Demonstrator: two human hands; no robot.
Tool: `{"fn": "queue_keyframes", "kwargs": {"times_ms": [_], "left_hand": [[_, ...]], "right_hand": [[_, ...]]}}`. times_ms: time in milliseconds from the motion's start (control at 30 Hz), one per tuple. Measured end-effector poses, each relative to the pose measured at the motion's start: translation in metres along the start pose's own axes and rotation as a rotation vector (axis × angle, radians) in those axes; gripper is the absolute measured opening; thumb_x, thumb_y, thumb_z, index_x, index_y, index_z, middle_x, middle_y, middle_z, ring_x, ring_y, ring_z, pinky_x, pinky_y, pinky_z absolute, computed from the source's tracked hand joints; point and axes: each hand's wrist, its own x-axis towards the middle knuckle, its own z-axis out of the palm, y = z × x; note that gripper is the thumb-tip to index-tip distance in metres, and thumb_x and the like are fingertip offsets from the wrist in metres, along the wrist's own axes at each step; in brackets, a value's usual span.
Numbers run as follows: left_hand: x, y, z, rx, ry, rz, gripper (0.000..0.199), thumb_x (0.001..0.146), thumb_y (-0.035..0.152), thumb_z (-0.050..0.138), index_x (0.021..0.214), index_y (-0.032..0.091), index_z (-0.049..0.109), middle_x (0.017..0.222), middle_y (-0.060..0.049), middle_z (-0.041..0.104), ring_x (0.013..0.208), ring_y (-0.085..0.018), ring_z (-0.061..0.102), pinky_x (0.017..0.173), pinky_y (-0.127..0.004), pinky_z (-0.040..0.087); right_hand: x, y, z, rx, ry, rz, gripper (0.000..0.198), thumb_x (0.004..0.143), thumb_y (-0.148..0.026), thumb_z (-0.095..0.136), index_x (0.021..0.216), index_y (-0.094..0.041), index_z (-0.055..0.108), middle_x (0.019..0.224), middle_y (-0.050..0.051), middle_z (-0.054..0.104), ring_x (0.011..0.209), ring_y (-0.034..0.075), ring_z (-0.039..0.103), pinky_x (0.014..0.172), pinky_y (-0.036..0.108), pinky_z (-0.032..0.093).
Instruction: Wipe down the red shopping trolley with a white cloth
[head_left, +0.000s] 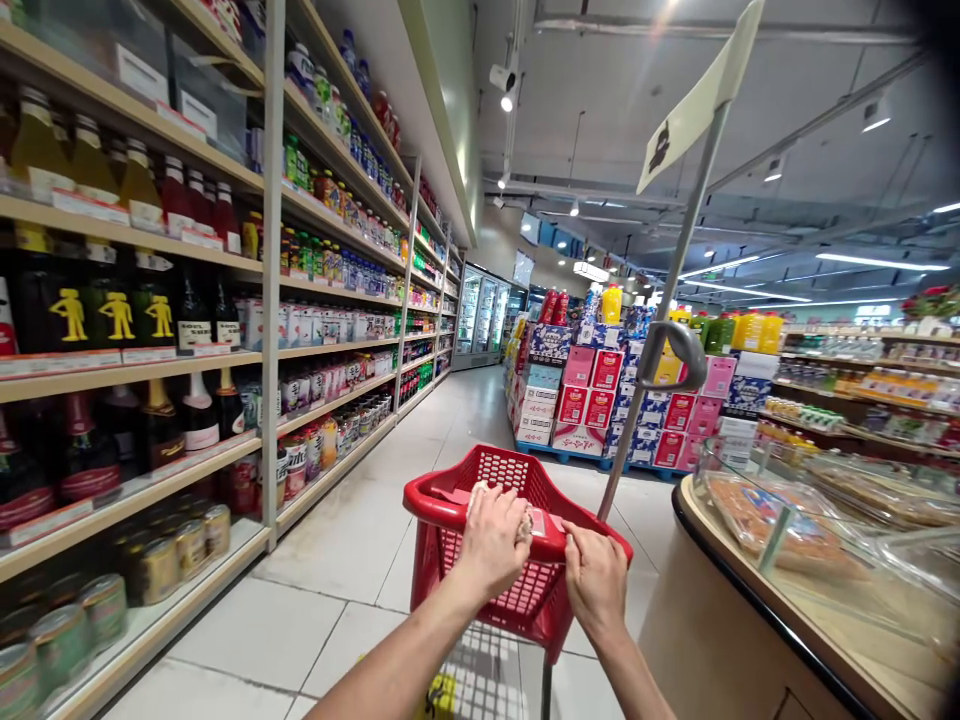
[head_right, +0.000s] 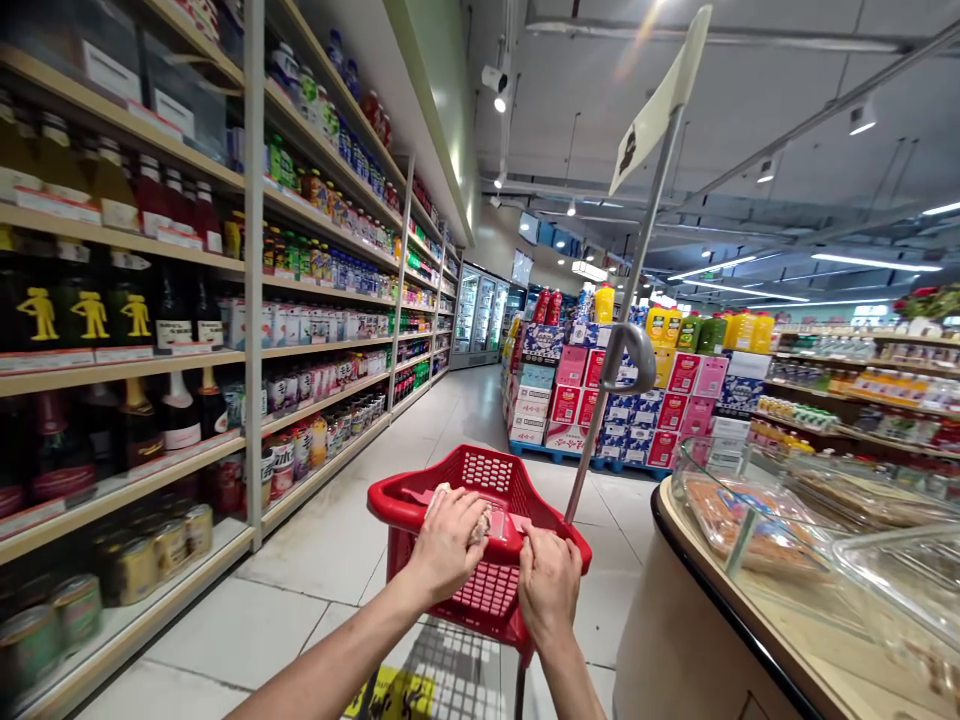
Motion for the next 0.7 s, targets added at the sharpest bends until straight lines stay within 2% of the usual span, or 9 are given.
{"fn": "queue_keyframes", "kwargs": {"times_ms": [100,200,267,300,367,467,533,633,700], "left_hand": [[0.000,-0.006,-0.001,0.026,-0.002,0.025,0.033,0.079,0.027,0.043,0.111,0.022,0.052,0.121,-0.005,0.052,0.117,-0.024,0.040,0.104,-0.048,0.022],[0.003,-0.020,-0.010,0.073,0.042,-0.133,0.032,0.081,0.029,0.041,0.109,0.021,0.054,0.123,-0.007,0.050,0.118,-0.028,0.037,0.101,-0.051,0.025],[0.003,-0.017,-0.009,0.089,0.067,-0.226,0.032,0.083,0.030,0.037,0.108,0.019,0.055,0.118,-0.008,0.053,0.115,-0.028,0.040,0.099,-0.051,0.027],[0.003,-0.011,-0.005,0.081,0.060,-0.213,0.031,0.084,0.030,0.036,0.106,0.020,0.056,0.114,-0.008,0.056,0.113,-0.027,0.043,0.099,-0.049,0.028],[0.003,0.006,0.006,0.046,0.020,-0.094,0.029,0.085,0.032,0.035,0.101,0.023,0.057,0.108,-0.004,0.059,0.108,-0.021,0.047,0.101,-0.042,0.029],[0.004,0.016,0.015,-0.001,-0.011,0.071,0.027,0.084,0.030,0.039,0.101,0.023,0.057,0.113,-0.004,0.057,0.112,-0.020,0.045,0.101,-0.040,0.029],[0.005,0.001,0.009,0.023,0.001,0.008,0.024,0.082,0.027,0.041,0.098,0.022,0.059,0.119,-0.006,0.053,0.117,-0.024,0.039,0.101,-0.045,0.028],[0.006,-0.029,-0.007,0.088,0.062,-0.219,0.028,0.082,0.022,0.038,0.099,0.019,0.059,0.121,-0.008,0.050,0.120,-0.029,0.035,0.098,-0.052,0.028],[0.004,-0.033,-0.008,0.098,0.067,-0.237,0.029,0.083,0.020,0.037,0.102,0.019,0.058,0.118,-0.007,0.053,0.118,-0.028,0.038,0.098,-0.049,0.030]], "right_hand": [[-0.001,0.001,-0.004,0.002,-0.009,-0.046,0.037,0.084,-0.029,0.029,0.099,-0.018,0.061,0.098,0.007,0.064,0.092,0.021,0.054,0.091,0.042,0.028],[-0.004,0.000,-0.006,0.015,-0.028,-0.102,0.035,0.084,-0.028,0.030,0.100,-0.020,0.060,0.101,0.006,0.063,0.093,0.020,0.053,0.089,0.040,0.030],[-0.005,-0.003,-0.005,0.017,-0.026,-0.112,0.034,0.084,-0.027,0.031,0.100,-0.020,0.060,0.101,0.005,0.063,0.093,0.020,0.053,0.089,0.040,0.030],[-0.005,-0.005,-0.003,0.018,-0.021,-0.110,0.034,0.084,-0.027,0.031,0.100,-0.020,0.060,0.100,0.005,0.064,0.093,0.020,0.054,0.089,0.040,0.030],[-0.007,-0.006,-0.001,0.029,-0.022,-0.112,0.035,0.084,-0.028,0.031,0.101,-0.019,0.060,0.100,0.006,0.064,0.093,0.020,0.054,0.089,0.041,0.030],[-0.010,0.004,-0.001,0.032,-0.041,-0.102,0.036,0.084,-0.030,0.029,0.104,-0.017,0.057,0.102,0.008,0.062,0.096,0.020,0.053,0.093,0.044,0.028],[-0.013,0.015,-0.003,0.006,-0.028,-0.054,0.038,0.085,-0.031,0.027,0.107,-0.017,0.055,0.106,0.009,0.060,0.102,0.022,0.051,0.096,0.048,0.024],[-0.017,0.025,-0.002,-0.003,-0.024,-0.012,0.039,0.085,-0.032,0.025,0.109,-0.018,0.053,0.114,0.009,0.057,0.112,0.024,0.044,0.097,0.051,0.023],[-0.017,0.024,0.003,0.010,-0.022,-0.005,0.040,0.085,-0.033,0.026,0.110,-0.017,0.053,0.115,0.009,0.056,0.116,0.024,0.041,0.097,0.051,0.025]]}}
